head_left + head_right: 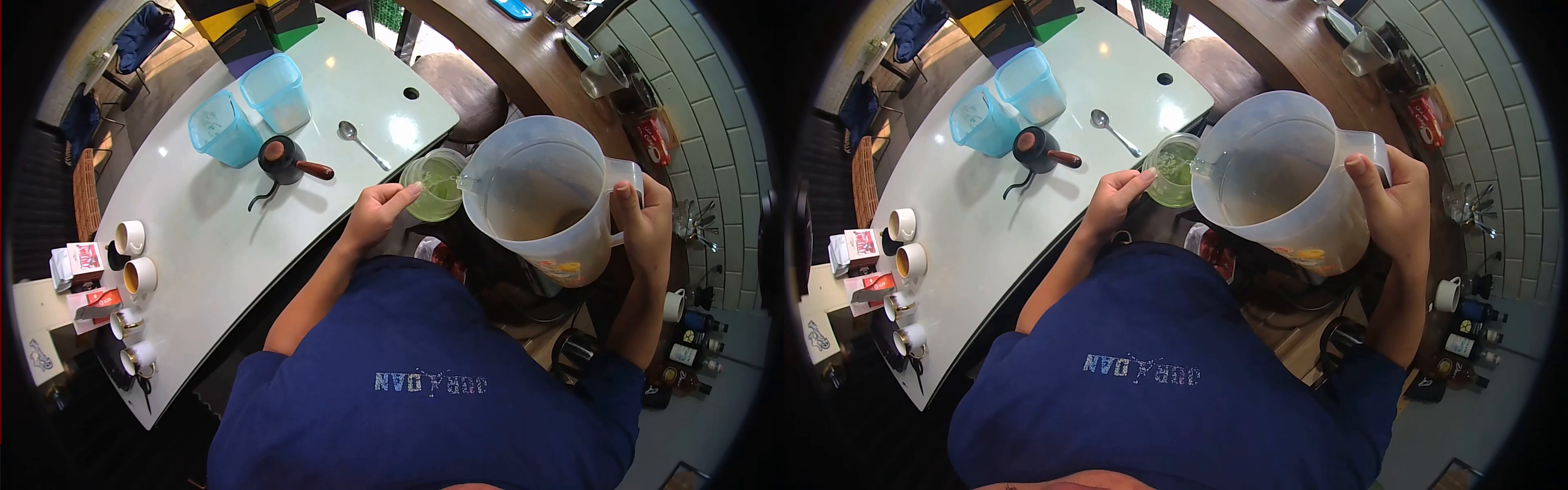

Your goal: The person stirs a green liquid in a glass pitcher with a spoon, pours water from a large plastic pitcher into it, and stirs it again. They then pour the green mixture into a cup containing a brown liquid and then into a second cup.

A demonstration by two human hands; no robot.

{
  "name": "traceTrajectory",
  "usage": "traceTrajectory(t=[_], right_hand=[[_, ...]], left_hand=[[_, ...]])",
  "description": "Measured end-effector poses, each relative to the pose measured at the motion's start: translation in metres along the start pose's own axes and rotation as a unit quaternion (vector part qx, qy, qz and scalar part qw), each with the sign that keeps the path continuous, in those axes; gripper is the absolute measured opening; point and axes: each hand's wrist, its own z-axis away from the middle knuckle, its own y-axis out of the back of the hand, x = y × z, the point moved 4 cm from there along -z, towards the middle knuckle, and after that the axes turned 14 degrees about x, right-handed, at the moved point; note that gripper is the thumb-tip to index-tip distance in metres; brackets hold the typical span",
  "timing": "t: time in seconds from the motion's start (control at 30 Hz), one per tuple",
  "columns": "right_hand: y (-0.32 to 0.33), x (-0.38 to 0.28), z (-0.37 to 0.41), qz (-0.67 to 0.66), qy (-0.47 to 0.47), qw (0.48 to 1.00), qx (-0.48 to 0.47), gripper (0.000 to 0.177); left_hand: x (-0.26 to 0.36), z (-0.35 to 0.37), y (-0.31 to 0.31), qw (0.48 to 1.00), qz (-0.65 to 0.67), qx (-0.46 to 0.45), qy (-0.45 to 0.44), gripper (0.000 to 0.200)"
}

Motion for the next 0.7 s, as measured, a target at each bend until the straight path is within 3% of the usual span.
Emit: traceTrajectory(t=[0.7], right_hand=[[0.028, 0.023, 0.026, 0.018, -0.022, 0.998, 0.062, 0.041]], left_hand=[[0.001, -0.010, -0.036, 0.996, -0.010, -0.085, 0.021, 0.030]])
